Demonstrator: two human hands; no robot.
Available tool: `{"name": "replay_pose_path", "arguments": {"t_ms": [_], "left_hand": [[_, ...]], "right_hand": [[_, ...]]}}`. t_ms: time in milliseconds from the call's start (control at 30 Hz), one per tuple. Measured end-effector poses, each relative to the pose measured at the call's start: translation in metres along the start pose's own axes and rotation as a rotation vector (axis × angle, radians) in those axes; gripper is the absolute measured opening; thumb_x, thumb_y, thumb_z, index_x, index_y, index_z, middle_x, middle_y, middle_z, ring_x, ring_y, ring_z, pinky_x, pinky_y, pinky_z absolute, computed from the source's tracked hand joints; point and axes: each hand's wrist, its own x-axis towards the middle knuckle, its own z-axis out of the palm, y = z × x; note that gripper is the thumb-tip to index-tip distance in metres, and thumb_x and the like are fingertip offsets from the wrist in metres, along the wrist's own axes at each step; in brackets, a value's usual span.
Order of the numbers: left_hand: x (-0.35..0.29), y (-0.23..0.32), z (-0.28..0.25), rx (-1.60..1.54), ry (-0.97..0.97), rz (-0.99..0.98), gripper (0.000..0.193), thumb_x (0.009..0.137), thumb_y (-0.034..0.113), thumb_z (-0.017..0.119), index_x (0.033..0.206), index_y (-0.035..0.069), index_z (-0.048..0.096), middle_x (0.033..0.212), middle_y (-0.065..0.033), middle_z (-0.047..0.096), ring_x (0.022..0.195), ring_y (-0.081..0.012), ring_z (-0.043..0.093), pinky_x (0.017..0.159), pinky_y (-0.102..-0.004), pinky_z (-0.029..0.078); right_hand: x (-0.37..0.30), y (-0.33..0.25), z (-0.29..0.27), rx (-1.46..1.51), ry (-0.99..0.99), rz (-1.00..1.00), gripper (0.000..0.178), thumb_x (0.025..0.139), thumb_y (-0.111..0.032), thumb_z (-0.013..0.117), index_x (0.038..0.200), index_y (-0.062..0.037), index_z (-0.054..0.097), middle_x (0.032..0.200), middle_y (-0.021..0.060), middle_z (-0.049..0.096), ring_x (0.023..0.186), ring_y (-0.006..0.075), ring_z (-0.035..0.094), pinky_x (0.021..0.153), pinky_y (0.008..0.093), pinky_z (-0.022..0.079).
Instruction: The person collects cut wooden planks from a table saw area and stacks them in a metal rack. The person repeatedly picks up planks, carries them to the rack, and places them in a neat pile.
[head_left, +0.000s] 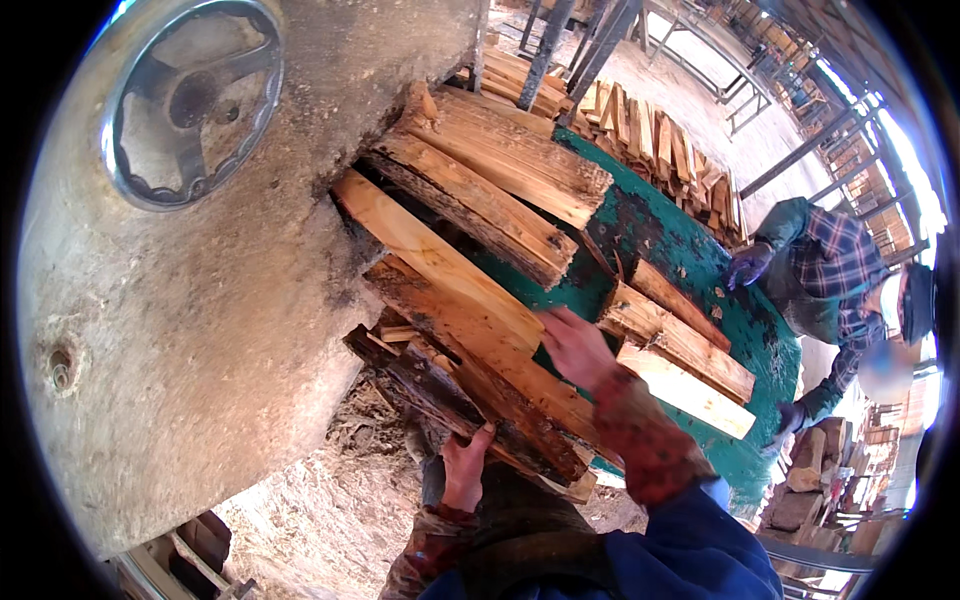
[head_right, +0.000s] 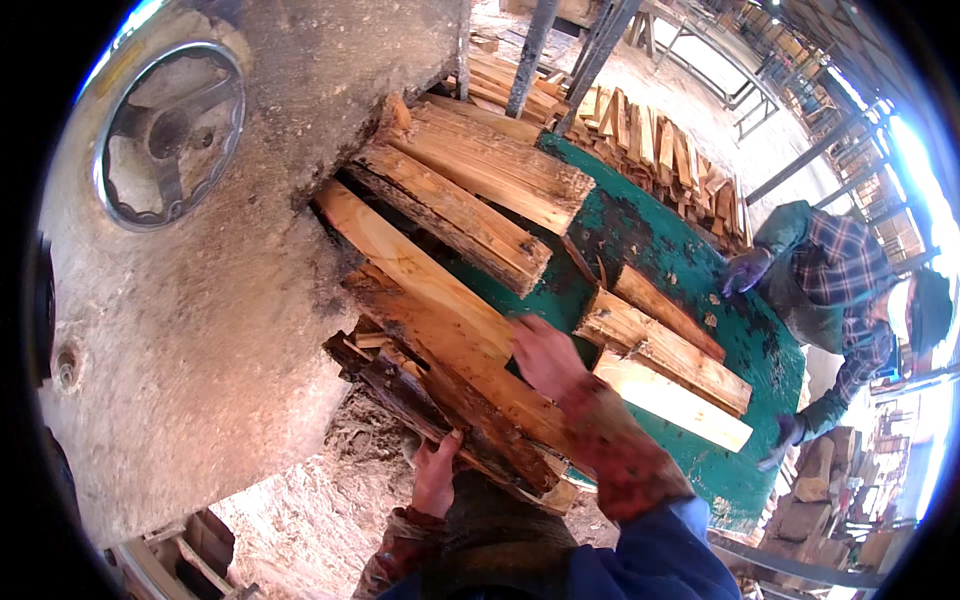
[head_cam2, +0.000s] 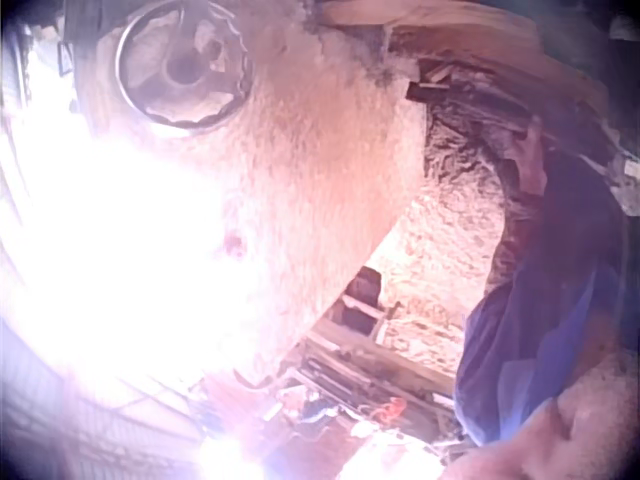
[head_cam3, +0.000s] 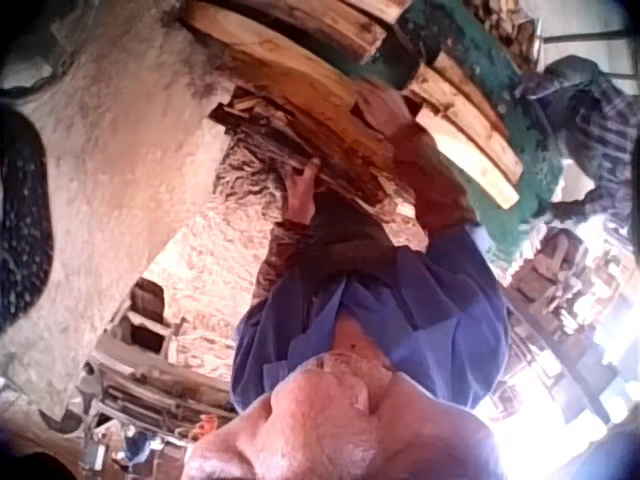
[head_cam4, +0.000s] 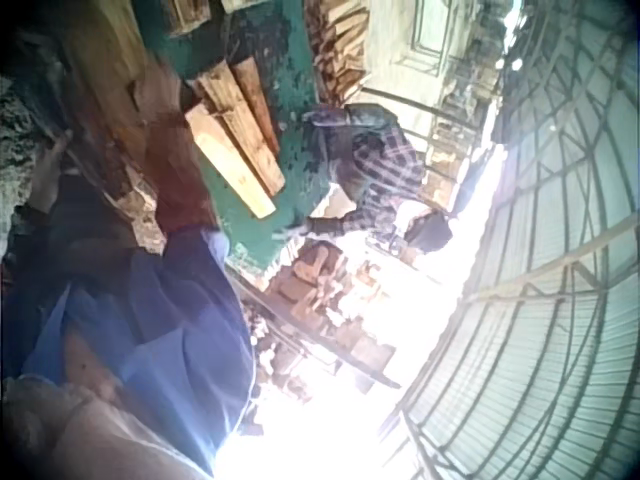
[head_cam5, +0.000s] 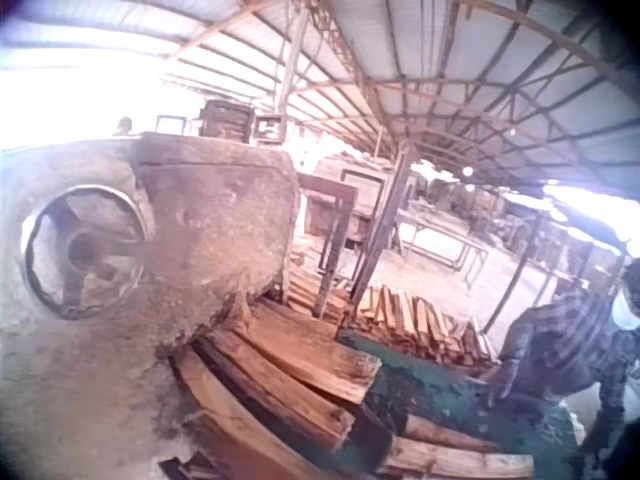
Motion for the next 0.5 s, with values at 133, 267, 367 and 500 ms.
{"name": "replay_pose_path", "arguments": {"t_ms": [133,267,367,500], "left_hand": [[-0.006,0.005,0.004,-0.083,0.061,0.024,0.051,0.082,0.018,0.075,0.123,-0.002,0.054,0.117,-0.0049,0.059,0.102,-0.0162,0.055,0.092,-0.0307,0.044],[-0.009,0.013,0.003,-0.053,0.068,0.009,0.049,0.082,0.019,0.075,0.121,-0.001,0.055,0.114,-0.0044,0.061,0.101,-0.0145,0.055,0.090,-0.0298,0.044],[-0.010,0.014,0.004,-0.050,0.087,0.024,0.048,0.081,0.020,0.075,0.120,-0.001,0.056,0.112,-0.0041,0.061,0.101,-0.0139,0.055,0.090,-0.0299,0.044],[-0.009,0.006,-0.002,-0.023,0.094,0.016,0.049,0.081,0.020,0.075,0.121,-0.002,0.056,0.113,-0.0044,0.062,0.101,-0.0141,0.055,0.090,-0.0298,0.044]], "right_hand": [[0.063,-0.024,0.041,-0.208,-0.191,0.181,0.053,0.084,-0.024,0.064,0.130,-0.0059,0.045,0.114,0.0211,0.052,0.110,0.0402,0.052,0.086,0.0495,0.049],[0.073,-0.019,0.053,-0.216,-0.247,0.282,0.065,0.078,-0.031,0.071,0.131,-0.0052,0.044,0.114,0.0225,0.052,0.105,0.0425,0.056,0.086,0.0490,0.050],[0.077,-0.021,0.042,-0.167,-0.227,0.209,0.051,0.077,-0.031,0.071,0.115,-0.0026,0.053,0.104,0.0220,0.054,0.093,0.0431,0.059,0.081,0.0489,0.051],[0.066,-0.036,0.034,-0.225,-0.179,0.107,0.030,0.077,-0.017,0.068,0.097,-0.0016,0.053,0.099,0.0193,0.051,0.095,0.0409,0.057,0.075,0.0497,0.049]]}}
